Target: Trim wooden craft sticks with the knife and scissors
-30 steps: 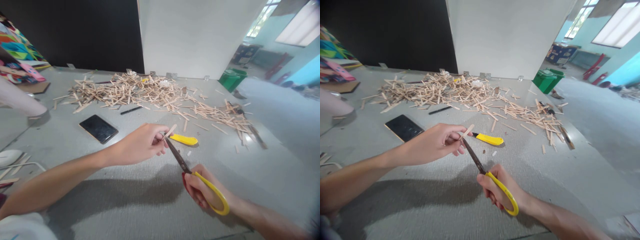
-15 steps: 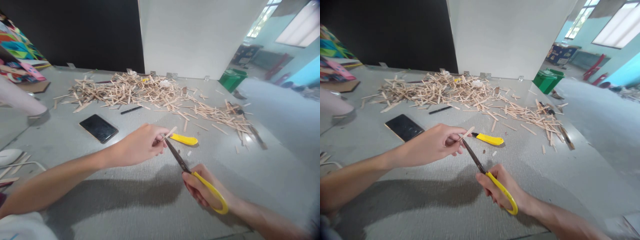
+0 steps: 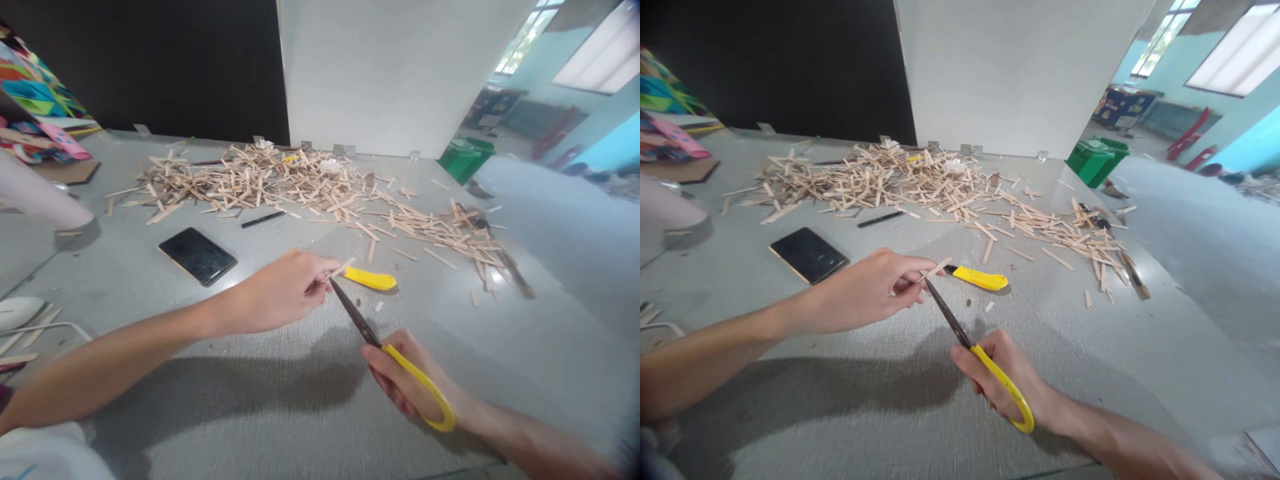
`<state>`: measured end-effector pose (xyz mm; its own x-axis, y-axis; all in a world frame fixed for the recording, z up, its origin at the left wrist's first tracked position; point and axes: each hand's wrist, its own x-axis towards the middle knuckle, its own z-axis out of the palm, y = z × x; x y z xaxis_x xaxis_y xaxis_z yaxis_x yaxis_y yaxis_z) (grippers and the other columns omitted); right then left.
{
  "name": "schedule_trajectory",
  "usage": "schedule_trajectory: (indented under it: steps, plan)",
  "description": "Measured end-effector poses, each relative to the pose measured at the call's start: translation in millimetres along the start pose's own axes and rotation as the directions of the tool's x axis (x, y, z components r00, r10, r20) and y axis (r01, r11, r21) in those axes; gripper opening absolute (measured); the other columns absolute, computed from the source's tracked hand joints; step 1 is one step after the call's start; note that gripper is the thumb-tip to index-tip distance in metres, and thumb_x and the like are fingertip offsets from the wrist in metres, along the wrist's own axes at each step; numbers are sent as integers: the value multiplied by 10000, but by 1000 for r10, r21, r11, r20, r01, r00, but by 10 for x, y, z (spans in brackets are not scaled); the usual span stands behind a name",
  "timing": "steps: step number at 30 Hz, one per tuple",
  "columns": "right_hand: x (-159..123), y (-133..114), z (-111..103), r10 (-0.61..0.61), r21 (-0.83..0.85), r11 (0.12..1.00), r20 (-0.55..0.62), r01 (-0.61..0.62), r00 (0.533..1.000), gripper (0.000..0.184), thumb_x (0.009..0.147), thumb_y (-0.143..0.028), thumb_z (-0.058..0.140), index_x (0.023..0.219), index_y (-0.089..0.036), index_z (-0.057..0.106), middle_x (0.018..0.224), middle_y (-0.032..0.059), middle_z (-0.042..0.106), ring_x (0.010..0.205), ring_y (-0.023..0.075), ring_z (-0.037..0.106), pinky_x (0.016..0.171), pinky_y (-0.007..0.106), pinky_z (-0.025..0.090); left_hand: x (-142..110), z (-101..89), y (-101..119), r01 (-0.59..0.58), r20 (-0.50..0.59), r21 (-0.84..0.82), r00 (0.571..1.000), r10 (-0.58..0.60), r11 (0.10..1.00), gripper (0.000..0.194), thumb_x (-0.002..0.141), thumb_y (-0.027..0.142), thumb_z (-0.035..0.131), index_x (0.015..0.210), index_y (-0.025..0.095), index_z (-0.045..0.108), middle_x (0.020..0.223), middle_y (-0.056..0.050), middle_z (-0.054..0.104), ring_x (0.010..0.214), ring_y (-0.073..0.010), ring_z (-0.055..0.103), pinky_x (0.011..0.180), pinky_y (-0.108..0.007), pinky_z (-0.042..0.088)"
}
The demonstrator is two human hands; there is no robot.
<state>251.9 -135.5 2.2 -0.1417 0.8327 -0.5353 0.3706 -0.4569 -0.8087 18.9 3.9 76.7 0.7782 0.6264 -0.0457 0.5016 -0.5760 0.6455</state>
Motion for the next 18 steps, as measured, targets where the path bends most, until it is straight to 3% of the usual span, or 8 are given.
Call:
schedule_trajectory:
  steps: [5, 9, 14, 18]
  plan:
    - [30, 60, -30, -60, 188, 982, 234, 15, 970, 804, 1015, -815, 500, 459, -234, 498, 365, -11, 416, 293, 83, 385, 318, 201, 266, 14, 2, -10, -34, -43, 83, 998, 37, 996, 174, 1037, 141, 497, 930, 212, 614, 761, 0, 720, 615, -157, 606, 628, -311, 330]
    - [86, 183, -8, -44, 348, 935, 294, -63, 955, 768, 1016, -786, 432, 474, -246, 500, 311, -33, 360, 250, 88, 318, 282, 196, 218, 30, -1, -41, -34, -38, 25, 999, 34, 999, 120, 1047, 169, 533, 962, 216, 603, 823, -20, 759, 730, -192, 710, 648, -295, 385]
    - [151, 219, 6, -90, 474, 871, 407, -126, 909, 780, 883, -894, 530, 441, -255, 465, 273, -46, 312, 222, 98, 297, 256, 199, 246, 38, 32, -71, -5, -26, -166, 1000, 1, 986, 89, 1065, 214, 558, 978, 211, 572, 930, -59, 803, 817, -212, 787, 681, -277, 515]
    - [160, 235, -26, -148, 518, 850, 415, -99, 898, 814, 884, -934, 508, 470, -233, 521, 282, -37, 344, 226, 102, 303, 274, 210, 283, 46, 54, -52, 94, -6, -431, 994, -108, 897, 48, 1043, 181, 566, 1084, 205, 566, 946, -77, 806, 864, -231, 830, 726, -308, 653]
